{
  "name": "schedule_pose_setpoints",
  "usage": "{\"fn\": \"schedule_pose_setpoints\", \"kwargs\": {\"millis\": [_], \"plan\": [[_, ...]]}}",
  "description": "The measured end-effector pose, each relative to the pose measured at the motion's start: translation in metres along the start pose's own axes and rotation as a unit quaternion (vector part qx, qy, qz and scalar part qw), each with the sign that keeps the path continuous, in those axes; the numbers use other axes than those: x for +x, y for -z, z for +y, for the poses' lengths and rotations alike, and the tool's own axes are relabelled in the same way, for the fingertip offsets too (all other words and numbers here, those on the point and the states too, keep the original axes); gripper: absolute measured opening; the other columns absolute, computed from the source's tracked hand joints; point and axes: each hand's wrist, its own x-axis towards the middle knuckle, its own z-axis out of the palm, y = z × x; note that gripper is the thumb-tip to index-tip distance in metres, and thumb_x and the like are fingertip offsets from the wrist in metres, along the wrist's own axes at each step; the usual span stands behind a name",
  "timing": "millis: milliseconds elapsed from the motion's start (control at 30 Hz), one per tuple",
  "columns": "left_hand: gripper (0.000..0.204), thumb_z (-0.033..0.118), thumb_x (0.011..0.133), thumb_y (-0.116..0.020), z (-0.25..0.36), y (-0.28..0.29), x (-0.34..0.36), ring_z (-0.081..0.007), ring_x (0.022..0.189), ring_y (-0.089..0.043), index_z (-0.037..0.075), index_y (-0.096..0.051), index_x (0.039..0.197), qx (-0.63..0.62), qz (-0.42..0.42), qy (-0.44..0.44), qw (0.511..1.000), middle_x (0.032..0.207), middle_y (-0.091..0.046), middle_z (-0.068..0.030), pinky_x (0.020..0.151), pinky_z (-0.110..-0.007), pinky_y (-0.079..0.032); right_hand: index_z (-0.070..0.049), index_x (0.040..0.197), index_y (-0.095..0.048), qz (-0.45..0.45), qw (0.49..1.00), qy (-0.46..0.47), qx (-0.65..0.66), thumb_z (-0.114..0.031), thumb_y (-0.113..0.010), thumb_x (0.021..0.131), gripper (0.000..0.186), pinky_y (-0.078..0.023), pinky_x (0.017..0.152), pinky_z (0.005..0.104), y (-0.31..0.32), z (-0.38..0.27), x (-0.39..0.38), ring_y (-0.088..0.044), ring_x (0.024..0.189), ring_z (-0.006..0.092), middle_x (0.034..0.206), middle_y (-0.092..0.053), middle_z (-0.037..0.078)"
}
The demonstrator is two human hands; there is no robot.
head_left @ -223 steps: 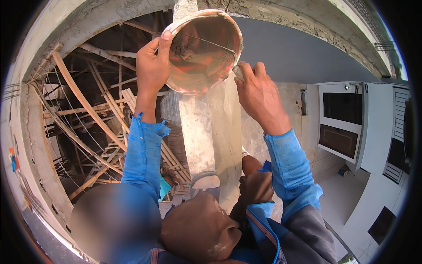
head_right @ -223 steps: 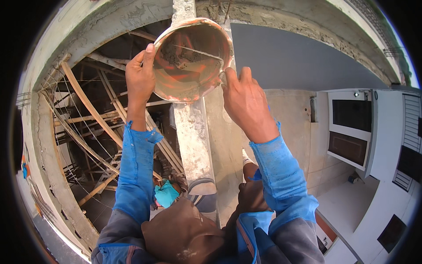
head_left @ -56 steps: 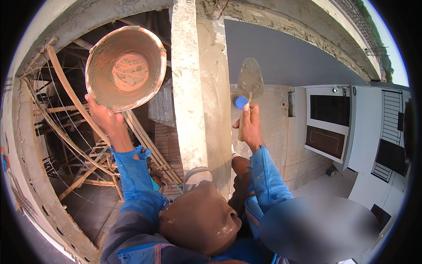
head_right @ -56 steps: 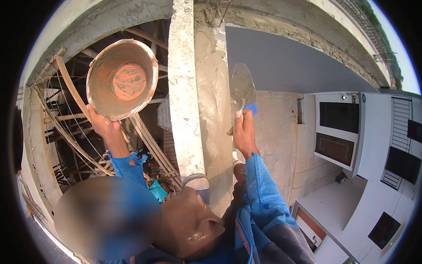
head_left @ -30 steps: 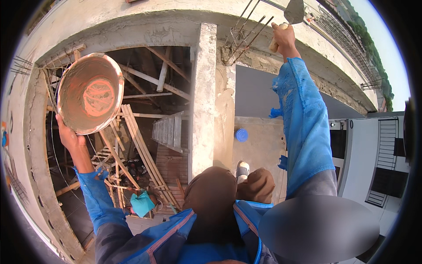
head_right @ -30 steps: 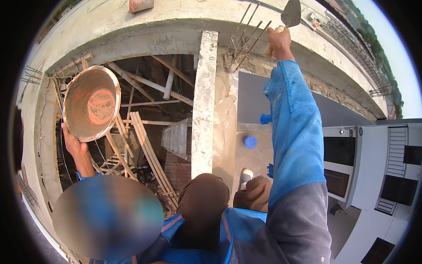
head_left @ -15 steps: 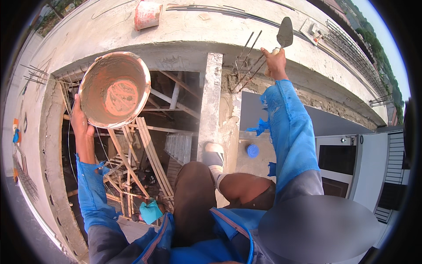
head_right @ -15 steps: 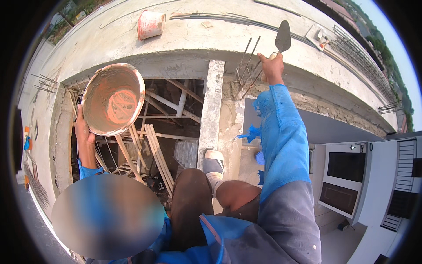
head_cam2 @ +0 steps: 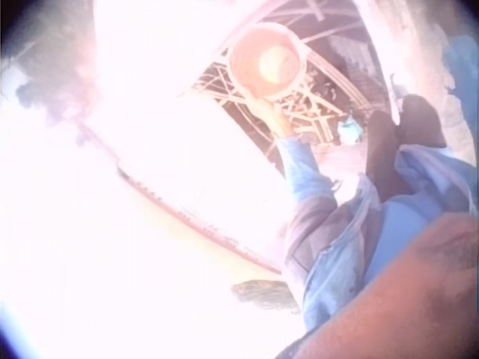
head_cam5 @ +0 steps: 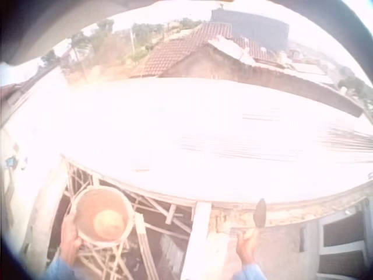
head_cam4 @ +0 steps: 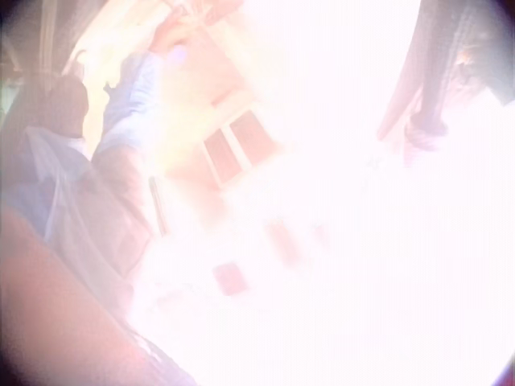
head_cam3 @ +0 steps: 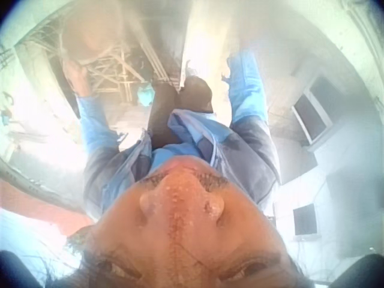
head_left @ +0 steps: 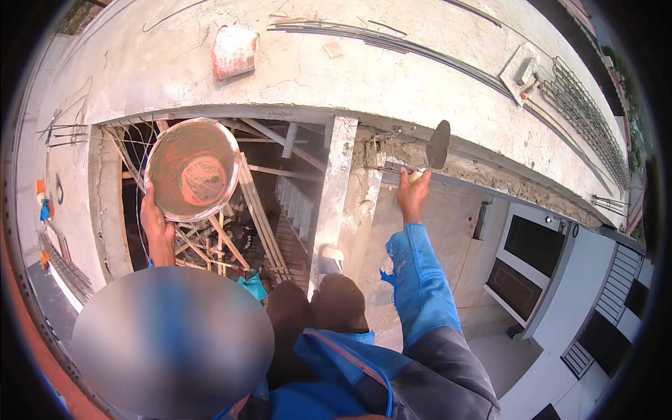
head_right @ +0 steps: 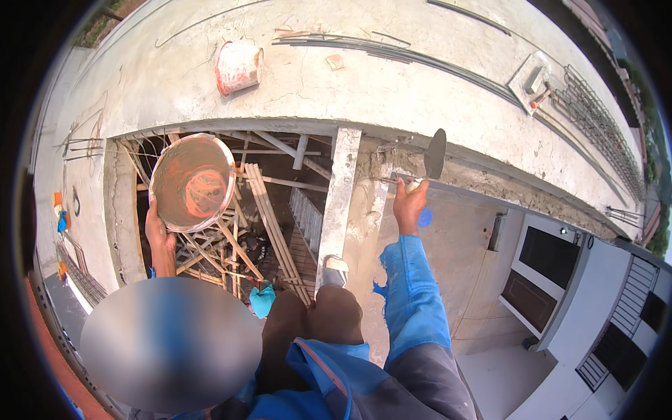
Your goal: The person scoops cement from a bucket with a trowel and applies it to a concrete wall, smoothing the surface repeatedly. The person then adjusts the head-mounted camera.
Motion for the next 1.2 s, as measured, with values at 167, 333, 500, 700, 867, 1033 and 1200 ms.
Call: {"fn": "schedule_pose_setpoints", "kwargs": {"millis": [167,333,500,700,867,1033,1200], "plan": [[0.044,0.029,0.102,-0.077,-0.007,0.007,-0.011,-0.0282,0.111,-0.072,0.004,-0.063,0.134,-0.072,0.116,0.069,0.988,0.126,-0.072,-0.0111,0.094,-0.046,-0.061,-0.001,0.120,-0.054,-0.042,0.999,-0.005,0.001,-0.024,-0.082,0.097,0.043,-0.054,0.086,0.0474,0.019,-0.021,0.011,-0.071,0.096,0.0349,0.108,-0.072,0.022],[0.037,0.023,0.104,-0.073,-0.005,0.021,-0.025,-0.0233,0.101,-0.074,0.006,-0.064,0.135,-0.181,0.214,0.132,0.951,0.121,-0.074,-0.0089,0.074,-0.038,-0.059,0.000,0.120,-0.053,-0.022,0.989,-0.144,-0.024,-0.025,-0.076,0.101,0.038,-0.054,0.085,0.0464,0.056,-0.082,0.018,-0.068,0.093,0.0312,0.106,-0.070,0.019],[0.021,0.020,0.104,-0.068,0.005,-0.046,0.056,-0.0166,0.067,-0.065,0.007,-0.067,0.122,-0.233,0.282,0.106,0.924,0.113,-0.075,-0.0085,0.049,-0.028,-0.045,0.001,0.132,-0.052,-0.135,0.954,-0.205,-0.173,-0.011,-0.071,0.094,0.044,-0.058,0.065,0.0426,0.087,-0.173,0.063,-0.072,0.076,0.0288,0.102,-0.069,0.020],[0.021,0.020,0.104,-0.067,0.045,-0.171,0.225,-0.0157,0.064,-0.061,0.005,-0.065,0.120,-0.354,0.288,0.017,0.890,0.107,-0.074,-0.0071,0.047,-0.030,-0.038,0.000,0.142,-0.048,-0.383,0.879,-0.184,-0.215,-0.019,-0.067,0.094,0.055,-0.057,0.053,0.0420,0.009,-0.298,0.199,-0.069,0.060,0.0251,0.095,-0.069,0.020],[0.019,0.022,0.105,-0.066,0.074,-0.237,0.353,-0.0145,0.065,-0.057,0.008,-0.062,0.117,-0.410,0.299,0.016,0.861,0.103,-0.070,-0.0056,0.048,-0.028,-0.035,-0.003,0.147,-0.046,-0.433,0.856,-0.141,-0.245,-0.019,-0.066,0.097,0.056,-0.055,0.048,0.0409,-0.134,-0.409,0.292,-0.066,0.055,0.0245,0.088,-0.067,0.016],[0.017,0.026,0.106,-0.065,0.042,-0.277,0.444,-0.0124,0.066,-0.050,0.012,-0.059,0.115,-0.432,0.360,0.116,0.819,0.092,-0.060,-0.0020,0.051,-0.028,-0.035,-0.002,0.149,-0.044,-0.499,0.841,-0.055,-0.204,-0.018,-0.066,0.098,0.058,-0.053,0.047,0.0392,-0.329,-0.470,0.366,-0.063,0.054,0.0205,0.088,-0.067,0.013],[0.024,0.033,0.106,-0.066,-0.001,-0.330,0.460,-0.0147,0.069,-0.051,0.010,-0.062,0.112,-0.349,0.448,0.235,0.789,0.084,-0.057,-0.0043,0.053,-0.031,-0.038,-0.003,0.151,-0.048,-0.391,0.793,0.241,-0.400,-0.031,-0.067,0.101,0.060,-0.057,0.093,0.0485,-0.483,-0.533,0.416,-0.069,0.108,0.0363,0.122,-0.068,0.025]]}}
